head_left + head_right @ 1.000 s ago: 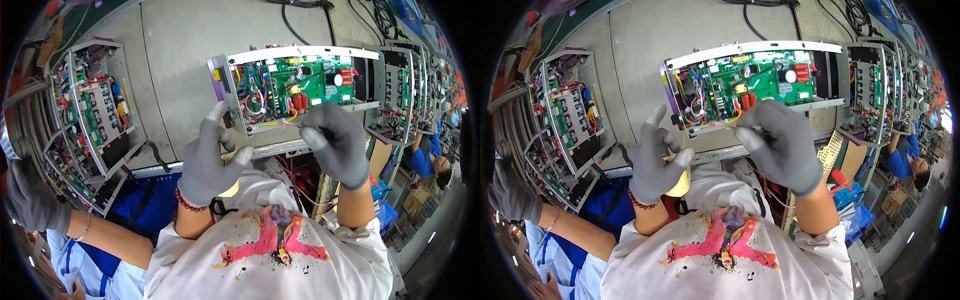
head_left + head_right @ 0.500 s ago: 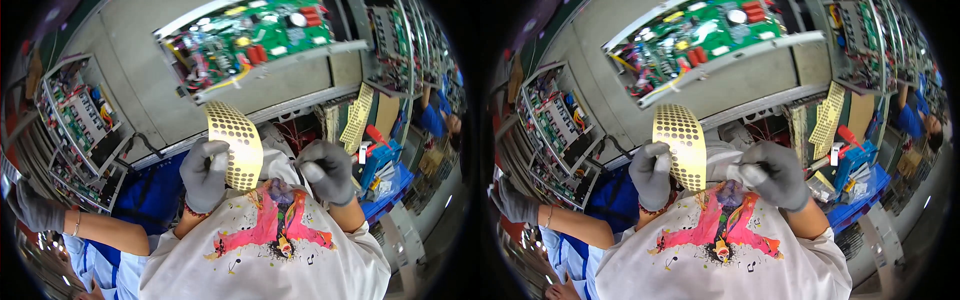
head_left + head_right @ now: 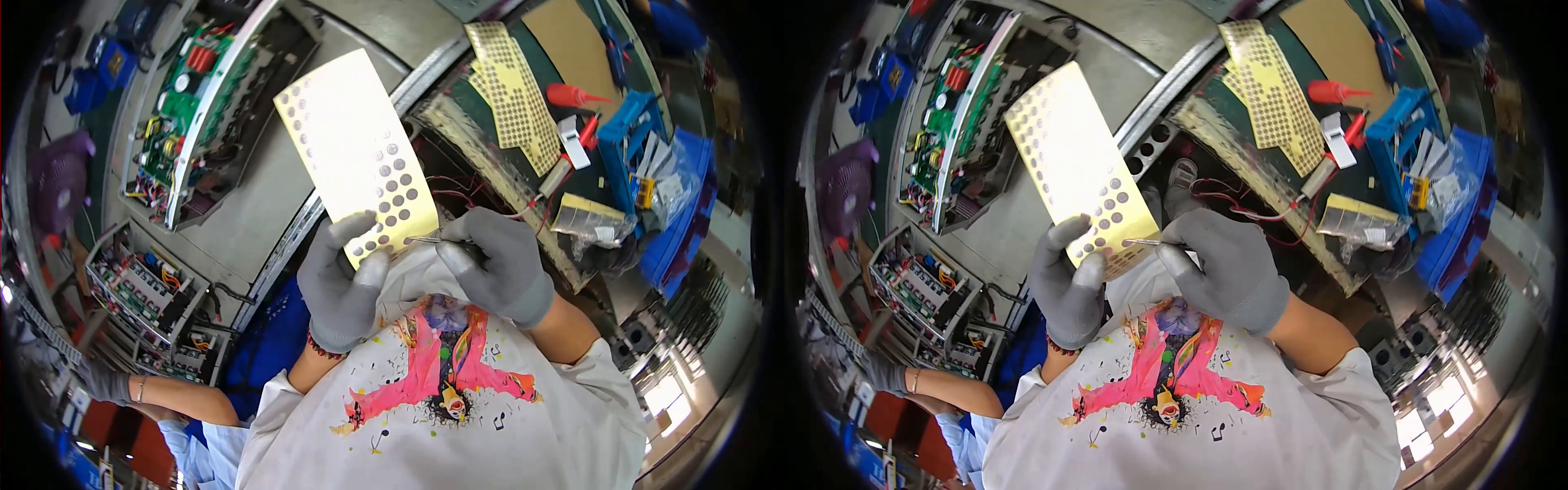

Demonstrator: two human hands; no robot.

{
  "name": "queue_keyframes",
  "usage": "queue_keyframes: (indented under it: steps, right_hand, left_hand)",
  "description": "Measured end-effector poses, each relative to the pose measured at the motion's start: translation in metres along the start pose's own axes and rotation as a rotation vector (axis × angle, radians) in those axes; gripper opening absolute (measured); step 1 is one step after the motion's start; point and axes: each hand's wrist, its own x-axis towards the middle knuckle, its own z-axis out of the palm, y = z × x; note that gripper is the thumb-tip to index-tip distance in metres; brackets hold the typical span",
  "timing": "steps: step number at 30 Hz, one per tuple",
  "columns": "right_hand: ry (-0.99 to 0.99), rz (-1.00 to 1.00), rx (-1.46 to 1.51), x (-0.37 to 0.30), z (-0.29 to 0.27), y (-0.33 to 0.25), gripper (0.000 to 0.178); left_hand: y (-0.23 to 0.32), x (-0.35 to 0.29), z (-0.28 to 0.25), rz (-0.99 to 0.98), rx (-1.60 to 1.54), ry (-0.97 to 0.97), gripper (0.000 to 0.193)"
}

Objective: Applying adhesive and labels to electronic power inverter units in a factory assembly line.

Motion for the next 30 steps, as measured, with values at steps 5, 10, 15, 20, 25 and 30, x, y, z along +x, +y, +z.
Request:
queue_keyframes:
  steps: [5, 10, 15, 20, 25, 30]
  right_hand:
    - [0.109, -0.065, -0.150, -0.028, -0.023, 0.015, 0.011]
    - [0.213, 0.014, -0.096, -0.045, -0.044, 0.025, 0.013]
    - [0.421, 0.201, 0.492, -0.062, -0.063, 0.046, 0.033]
    - [0.276, 0.067, 0.337, -0.054, -0.038, 0.071, 0.022]
    - [0.447, -0.045, 0.264, -0.093, -0.052, 0.113, 0.021]
    - [1.139, 0.367, -0.174, -0.136, -0.129, 0.231, 0.032]
  left_hand:
    - [0.003, 0.002, 0.050, -0.135, 0.059, -0.021, 0.057]
    - [-0.007, 0.005, 0.068, -0.131, 0.264, -0.008, 0.061]
    - [0.002, 0.004, 0.086, -0.152, 0.280, -0.029, 0.063]
    - [-0.021, 0.011, 0.113, -0.127, 0.292, -0.099, 0.064]
    - [-0.042, 0.008, 0.143, -0.032, 0.249, -0.373, 0.079]
    - [-0.078, 0.033, 0.148, 0.151, 0.477, -0.620, 0.089]
